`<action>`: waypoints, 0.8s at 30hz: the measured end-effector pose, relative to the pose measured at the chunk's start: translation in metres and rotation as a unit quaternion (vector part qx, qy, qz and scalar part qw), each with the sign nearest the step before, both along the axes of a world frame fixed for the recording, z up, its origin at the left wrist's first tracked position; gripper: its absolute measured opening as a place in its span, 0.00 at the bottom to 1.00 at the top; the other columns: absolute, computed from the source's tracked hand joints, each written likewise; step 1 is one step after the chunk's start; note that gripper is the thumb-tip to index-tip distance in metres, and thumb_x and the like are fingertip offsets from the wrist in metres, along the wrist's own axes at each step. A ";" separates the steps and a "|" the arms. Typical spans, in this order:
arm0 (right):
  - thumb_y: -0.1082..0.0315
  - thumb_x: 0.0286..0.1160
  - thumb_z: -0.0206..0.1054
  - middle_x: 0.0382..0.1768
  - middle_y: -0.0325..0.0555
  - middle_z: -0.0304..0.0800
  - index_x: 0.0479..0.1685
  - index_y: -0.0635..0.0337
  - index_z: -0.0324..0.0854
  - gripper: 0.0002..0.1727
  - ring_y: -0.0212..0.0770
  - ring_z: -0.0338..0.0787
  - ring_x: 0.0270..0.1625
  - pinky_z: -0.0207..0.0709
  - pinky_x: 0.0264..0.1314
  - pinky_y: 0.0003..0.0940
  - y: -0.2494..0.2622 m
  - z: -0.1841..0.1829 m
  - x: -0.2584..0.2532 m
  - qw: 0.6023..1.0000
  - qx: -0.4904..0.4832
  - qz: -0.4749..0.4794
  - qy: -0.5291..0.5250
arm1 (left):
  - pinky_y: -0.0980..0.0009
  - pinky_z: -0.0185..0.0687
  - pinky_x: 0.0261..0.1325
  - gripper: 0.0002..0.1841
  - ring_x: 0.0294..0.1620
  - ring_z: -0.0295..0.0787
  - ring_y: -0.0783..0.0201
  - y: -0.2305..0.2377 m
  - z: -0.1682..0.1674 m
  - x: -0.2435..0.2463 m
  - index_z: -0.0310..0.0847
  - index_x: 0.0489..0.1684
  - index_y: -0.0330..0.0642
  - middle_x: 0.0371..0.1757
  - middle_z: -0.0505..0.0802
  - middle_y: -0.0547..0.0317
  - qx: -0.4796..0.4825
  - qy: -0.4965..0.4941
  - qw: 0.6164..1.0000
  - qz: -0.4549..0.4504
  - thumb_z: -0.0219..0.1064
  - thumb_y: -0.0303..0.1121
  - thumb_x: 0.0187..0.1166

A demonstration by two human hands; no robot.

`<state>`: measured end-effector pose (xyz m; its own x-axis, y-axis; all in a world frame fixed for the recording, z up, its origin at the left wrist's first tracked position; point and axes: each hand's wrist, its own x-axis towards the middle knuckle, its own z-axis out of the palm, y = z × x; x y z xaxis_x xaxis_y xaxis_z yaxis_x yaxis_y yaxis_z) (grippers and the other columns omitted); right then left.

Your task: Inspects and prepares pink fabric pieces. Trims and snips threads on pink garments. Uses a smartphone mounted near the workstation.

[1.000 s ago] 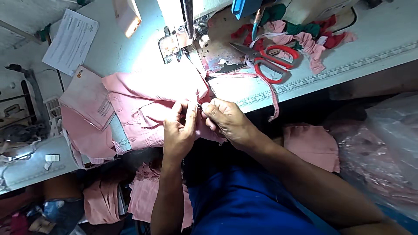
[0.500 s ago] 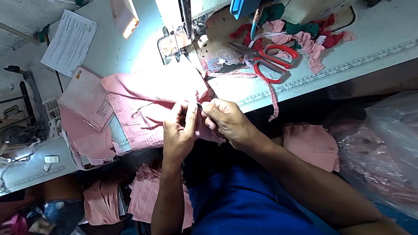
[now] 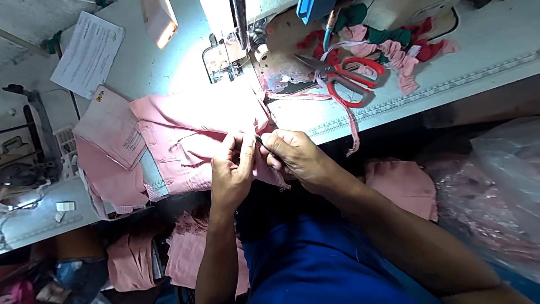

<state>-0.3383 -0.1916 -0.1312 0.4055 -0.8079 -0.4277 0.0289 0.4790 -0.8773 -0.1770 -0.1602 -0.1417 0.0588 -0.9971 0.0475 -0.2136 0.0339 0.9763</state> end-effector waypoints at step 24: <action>0.57 0.93 0.55 0.14 0.40 0.72 0.32 0.59 0.76 0.20 0.28 0.64 0.09 0.57 0.10 0.18 -0.001 0.001 0.003 1.000 0.017 -0.005 -0.018 | 0.78 0.80 0.27 0.10 0.24 0.81 0.72 0.000 -0.002 0.000 0.81 0.42 0.40 0.28 0.84 0.62 -0.003 0.003 1.000 0.000 0.55 0.31 0.92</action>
